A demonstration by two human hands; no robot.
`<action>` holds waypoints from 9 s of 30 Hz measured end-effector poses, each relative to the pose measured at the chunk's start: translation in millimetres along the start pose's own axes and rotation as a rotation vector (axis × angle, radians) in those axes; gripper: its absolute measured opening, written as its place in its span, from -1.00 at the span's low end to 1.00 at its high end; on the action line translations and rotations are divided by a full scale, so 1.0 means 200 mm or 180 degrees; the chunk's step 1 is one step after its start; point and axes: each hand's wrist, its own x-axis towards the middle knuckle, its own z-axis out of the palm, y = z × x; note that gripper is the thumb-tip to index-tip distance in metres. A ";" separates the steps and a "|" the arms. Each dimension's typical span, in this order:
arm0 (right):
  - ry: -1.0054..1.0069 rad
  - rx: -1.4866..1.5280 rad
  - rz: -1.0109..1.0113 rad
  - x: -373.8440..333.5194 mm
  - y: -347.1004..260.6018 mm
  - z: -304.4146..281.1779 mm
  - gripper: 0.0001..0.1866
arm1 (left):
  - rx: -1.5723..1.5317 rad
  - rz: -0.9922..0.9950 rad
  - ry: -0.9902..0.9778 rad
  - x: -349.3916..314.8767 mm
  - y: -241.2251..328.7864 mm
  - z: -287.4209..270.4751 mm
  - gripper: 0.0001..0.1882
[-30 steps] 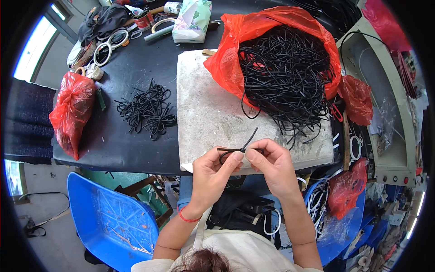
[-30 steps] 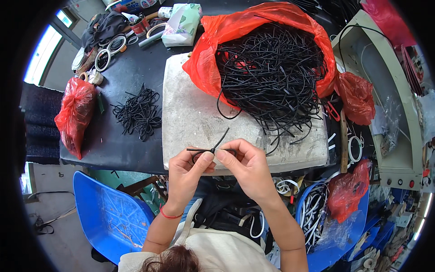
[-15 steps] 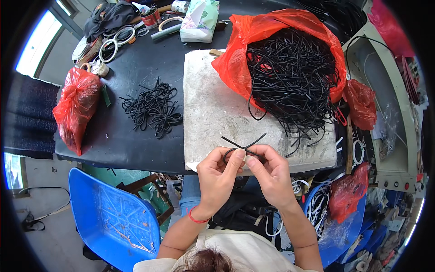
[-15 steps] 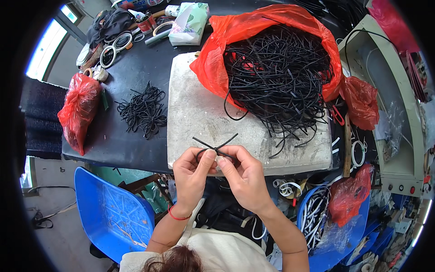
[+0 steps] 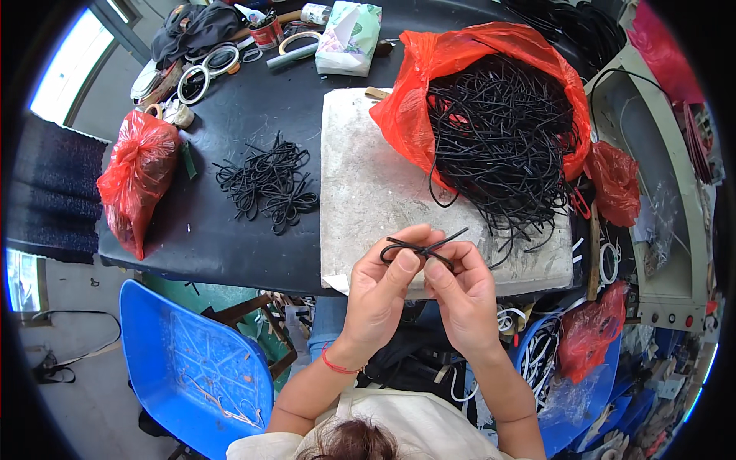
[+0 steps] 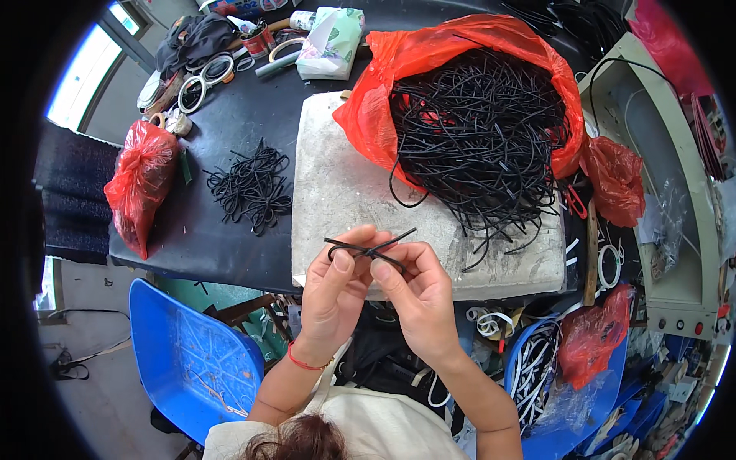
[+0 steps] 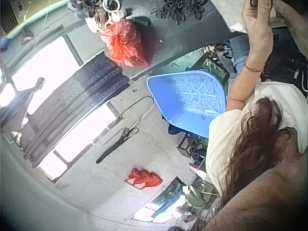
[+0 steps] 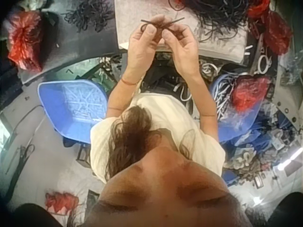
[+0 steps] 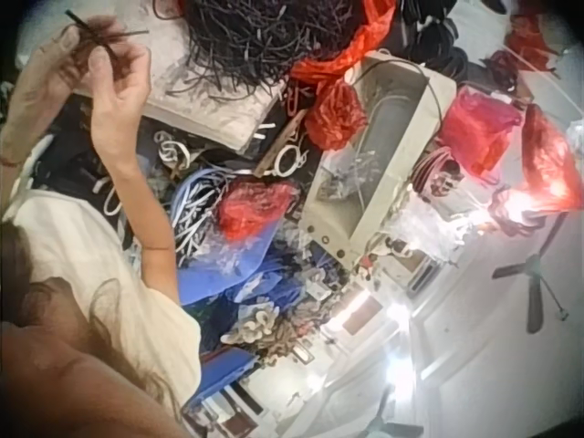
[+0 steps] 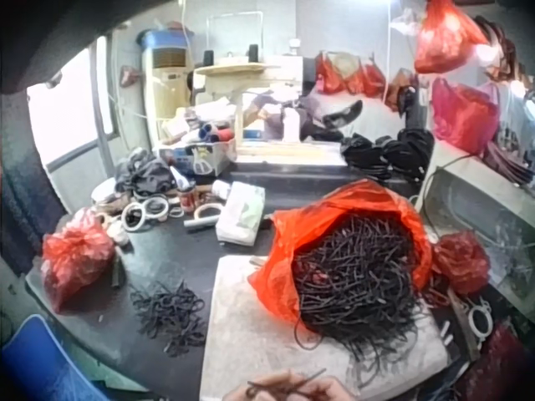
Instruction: The person sits at a cluttered workbench and repeatedly picks up black cable ties from a red bag. They loop each tie and pull the end through to form a knot, then place the finished tie on the table. The person handles the ties one at a time throughout the clip.
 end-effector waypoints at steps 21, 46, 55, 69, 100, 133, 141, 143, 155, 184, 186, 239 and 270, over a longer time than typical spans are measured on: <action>-0.0384 -0.0507 -0.0113 0.01 -0.12 -0.02 -0.82 | 0.1535 -0.0682 -0.0506 -0.01 0.12 0.02 -0.86; 0.0249 -0.3626 -0.2092 0.07 -0.06 -0.06 -0.86 | 0.3787 0.0427 -0.0003 -0.03 0.04 0.06 -0.86; 0.0002 -0.0914 0.0216 0.06 -0.13 -0.13 -0.86 | 0.1671 -0.0396 0.0232 0.00 0.02 0.00 -0.78; -0.0421 -0.1511 -0.0195 0.03 -0.08 -0.12 -0.88 | 0.1723 -0.1180 0.0213 0.04 0.12 -0.02 -0.75; 0.0197 -0.1005 0.0292 0.04 -0.03 -0.12 -0.55 | 0.1975 -0.1027 -0.0446 -0.04 0.15 -0.10 -0.61; 0.0481 -0.4023 -0.2238 0.10 -0.08 -0.07 -0.78 | 0.2060 0.0582 0.0374 -0.03 -0.11 0.05 -0.68; 0.0135 -0.2643 -0.1002 0.03 -0.16 -0.07 -0.75 | 0.1920 -0.0555 -0.0306 0.11 0.17 -0.05 -0.65; -0.0093 -0.1559 -0.0119 0.08 -0.15 -0.07 -0.82 | 0.2092 -0.0888 -0.0496 0.10 0.20 -0.04 -0.54; 0.0398 -0.0386 -0.0082 0.04 -0.03 -0.03 -0.84 | 0.1396 -0.0144 0.0337 -0.03 -0.01 -0.05 -0.76; -0.0829 -0.2582 0.0241 0.08 0.02 0.37 -0.62 | 0.4272 0.2165 0.1746 -0.01 0.52 -0.63 -0.78; -0.0775 -0.2638 0.0292 0.05 0.01 0.34 -0.66 | 0.4499 0.2206 0.1880 0.01 0.51 -0.67 -0.77; -0.0119 -0.4547 -0.2455 0.21 -0.36 -0.62 -0.75 | 0.2439 -0.0010 0.0898 0.25 -0.04 0.03 -0.84; 0.0624 -0.3795 -0.2618 0.22 -0.29 0.01 -0.82 | 0.1832 -0.0979 -0.0097 0.03 0.25 -0.03 -0.79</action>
